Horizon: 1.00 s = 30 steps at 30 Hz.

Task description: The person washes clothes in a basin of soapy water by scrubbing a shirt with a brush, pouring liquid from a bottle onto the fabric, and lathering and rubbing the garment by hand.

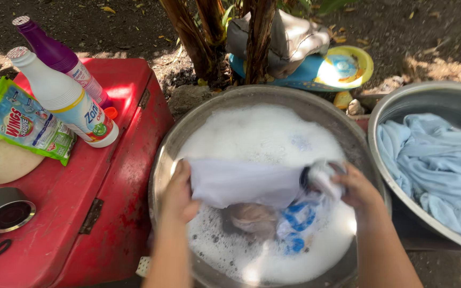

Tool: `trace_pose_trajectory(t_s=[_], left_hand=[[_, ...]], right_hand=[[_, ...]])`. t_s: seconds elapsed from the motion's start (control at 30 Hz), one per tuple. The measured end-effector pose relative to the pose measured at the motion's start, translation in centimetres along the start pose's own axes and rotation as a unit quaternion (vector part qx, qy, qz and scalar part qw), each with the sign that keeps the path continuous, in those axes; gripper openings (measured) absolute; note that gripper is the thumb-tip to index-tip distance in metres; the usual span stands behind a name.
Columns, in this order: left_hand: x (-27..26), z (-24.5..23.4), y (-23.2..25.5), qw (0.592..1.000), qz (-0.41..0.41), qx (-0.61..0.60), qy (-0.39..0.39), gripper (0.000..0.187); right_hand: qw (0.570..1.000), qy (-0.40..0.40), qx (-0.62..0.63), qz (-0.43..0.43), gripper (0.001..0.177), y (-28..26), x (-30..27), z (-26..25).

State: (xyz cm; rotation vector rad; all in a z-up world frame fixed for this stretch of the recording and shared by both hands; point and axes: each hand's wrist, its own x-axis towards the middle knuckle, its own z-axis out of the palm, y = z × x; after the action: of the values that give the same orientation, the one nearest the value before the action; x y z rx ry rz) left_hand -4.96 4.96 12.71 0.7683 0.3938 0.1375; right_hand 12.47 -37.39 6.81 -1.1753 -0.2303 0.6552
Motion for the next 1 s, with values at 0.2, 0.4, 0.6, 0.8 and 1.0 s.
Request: trace_pose_trajectory(t_s=[0.2, 0.4, 0.6, 0.8, 1.0], left_hand=[[7.6, -4.3, -14.3, 0.975, -0.134, -0.054, 0.166, 0.070], [9.8, -10.7, -20.5, 0.981, -0.060, 0.006, 0.182, 0.064], [7.1, -9.2, -13.4, 0.958, -0.116, 0.155, 0.211, 0.063], [8.2, -10.0, -15.5, 0.977, -0.084, 0.048, 0.190, 0.065], [8.1, -10.5, -13.3, 0.962, -0.090, 0.130, 0.223, 0.069]], right_hand=[[0.931, 0.314, -0.181, -0.046, 0.061, 6.7, 6.4, 9.8], [0.892, 0.139, -0.383, -0.197, 0.063, 20.1, 9.7, 19.4], [0.817, 0.116, -0.565, 0.011, 0.059, 10.6, 10.3, 14.1], [0.837, 0.083, -0.490, -0.228, 0.065, 17.7, 10.1, 23.4], [0.803, 0.137, -0.573, 0.090, 0.064, 12.9, 11.4, 16.8]])
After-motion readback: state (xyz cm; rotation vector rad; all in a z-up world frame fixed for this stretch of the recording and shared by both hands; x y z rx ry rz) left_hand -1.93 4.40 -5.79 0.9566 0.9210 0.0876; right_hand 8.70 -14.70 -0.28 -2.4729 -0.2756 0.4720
